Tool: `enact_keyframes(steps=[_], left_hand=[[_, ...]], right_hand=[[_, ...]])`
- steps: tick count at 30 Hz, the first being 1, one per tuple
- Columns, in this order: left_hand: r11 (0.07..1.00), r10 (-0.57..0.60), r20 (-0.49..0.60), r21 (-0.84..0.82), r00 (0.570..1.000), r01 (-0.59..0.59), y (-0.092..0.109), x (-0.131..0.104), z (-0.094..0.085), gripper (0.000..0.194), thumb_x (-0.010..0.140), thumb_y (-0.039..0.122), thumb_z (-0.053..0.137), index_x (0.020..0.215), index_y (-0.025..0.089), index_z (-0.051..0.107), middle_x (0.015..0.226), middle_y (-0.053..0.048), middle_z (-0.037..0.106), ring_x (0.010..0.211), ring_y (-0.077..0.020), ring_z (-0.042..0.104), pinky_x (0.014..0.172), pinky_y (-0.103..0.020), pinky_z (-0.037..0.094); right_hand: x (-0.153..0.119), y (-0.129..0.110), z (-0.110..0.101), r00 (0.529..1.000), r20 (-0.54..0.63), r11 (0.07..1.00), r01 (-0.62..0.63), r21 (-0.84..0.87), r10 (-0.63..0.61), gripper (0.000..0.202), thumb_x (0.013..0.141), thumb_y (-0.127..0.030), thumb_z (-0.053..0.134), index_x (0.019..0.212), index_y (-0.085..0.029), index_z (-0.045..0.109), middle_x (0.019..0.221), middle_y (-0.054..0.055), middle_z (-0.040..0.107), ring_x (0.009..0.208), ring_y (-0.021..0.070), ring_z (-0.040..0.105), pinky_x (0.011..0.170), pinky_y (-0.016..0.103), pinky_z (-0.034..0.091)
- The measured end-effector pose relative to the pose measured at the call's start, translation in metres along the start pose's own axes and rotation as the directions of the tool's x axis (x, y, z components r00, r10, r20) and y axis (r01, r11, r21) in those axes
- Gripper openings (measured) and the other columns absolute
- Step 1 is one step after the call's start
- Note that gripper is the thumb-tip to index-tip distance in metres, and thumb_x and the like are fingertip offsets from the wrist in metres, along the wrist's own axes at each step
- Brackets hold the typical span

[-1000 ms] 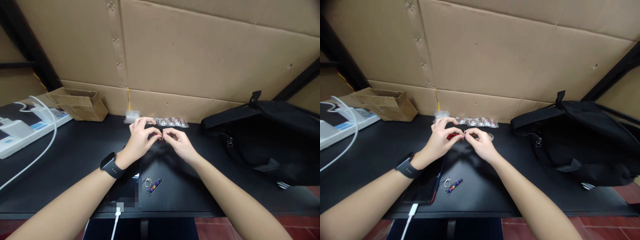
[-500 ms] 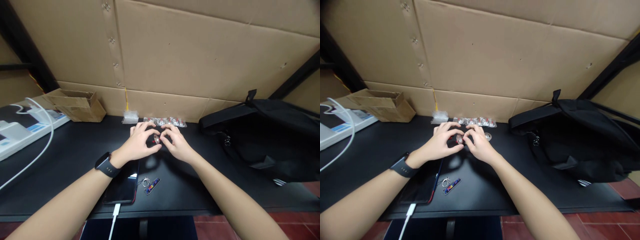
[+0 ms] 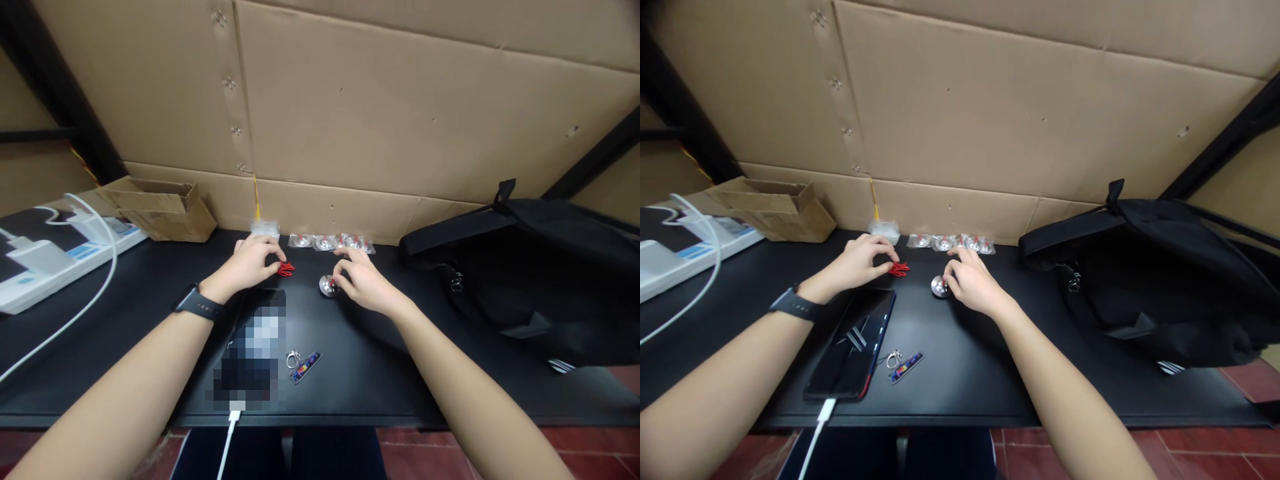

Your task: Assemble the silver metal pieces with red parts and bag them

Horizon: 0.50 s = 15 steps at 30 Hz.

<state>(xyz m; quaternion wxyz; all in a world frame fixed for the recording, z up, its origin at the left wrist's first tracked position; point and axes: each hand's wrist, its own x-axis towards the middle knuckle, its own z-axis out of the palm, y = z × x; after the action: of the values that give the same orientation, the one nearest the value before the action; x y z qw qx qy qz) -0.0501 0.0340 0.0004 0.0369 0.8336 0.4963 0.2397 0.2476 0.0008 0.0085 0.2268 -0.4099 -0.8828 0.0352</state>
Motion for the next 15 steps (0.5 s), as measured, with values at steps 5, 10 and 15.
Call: enact_keyframes(steps=[5,10,15], left_hand=[[0.998,0.044,0.044,0.032,0.998,-0.045,-0.015,0.000,0.005,0.007,0.083,0.032,0.075,0.089,0.032,0.079,0.111,-0.003,0.067,0.111,-0.0285,0.053,0.092,-0.043,0.035],[0.994,0.081,0.056,0.068,0.995,-0.085,-0.017,0.001,0.015,0.007,0.079,0.031,0.080,0.086,0.034,0.079,0.107,-0.003,0.066,0.110,-0.0289,0.051,0.088,-0.041,0.032],[0.995,0.084,0.069,0.048,0.994,-0.088,-0.017,0.001,0.020,0.002,0.083,0.031,0.076,0.084,0.030,0.078,0.105,-0.003,0.064,0.108,-0.0280,0.050,0.088,-0.040,0.032]], right_hand=[[-0.002,0.006,0.000,0.996,0.089,1.000,-0.014,0.014,0.013,0.018,0.095,-0.023,0.057,0.081,-0.019,0.067,0.132,0.014,0.054,0.130,0.0317,0.048,0.108,0.052,0.043],[-0.001,0.009,0.001,0.995,0.097,0.997,-0.031,0.067,0.024,0.017,0.095,-0.024,0.058,0.083,-0.019,0.069,0.129,0.014,0.057,0.129,0.0297,0.049,0.109,0.048,0.042],[0.004,0.021,-0.007,0.992,0.121,0.986,-0.060,0.153,0.042,0.016,0.095,-0.029,0.059,0.087,-0.019,0.070,0.110,0.010,0.067,0.104,0.0223,0.064,0.097,0.039,0.048]])
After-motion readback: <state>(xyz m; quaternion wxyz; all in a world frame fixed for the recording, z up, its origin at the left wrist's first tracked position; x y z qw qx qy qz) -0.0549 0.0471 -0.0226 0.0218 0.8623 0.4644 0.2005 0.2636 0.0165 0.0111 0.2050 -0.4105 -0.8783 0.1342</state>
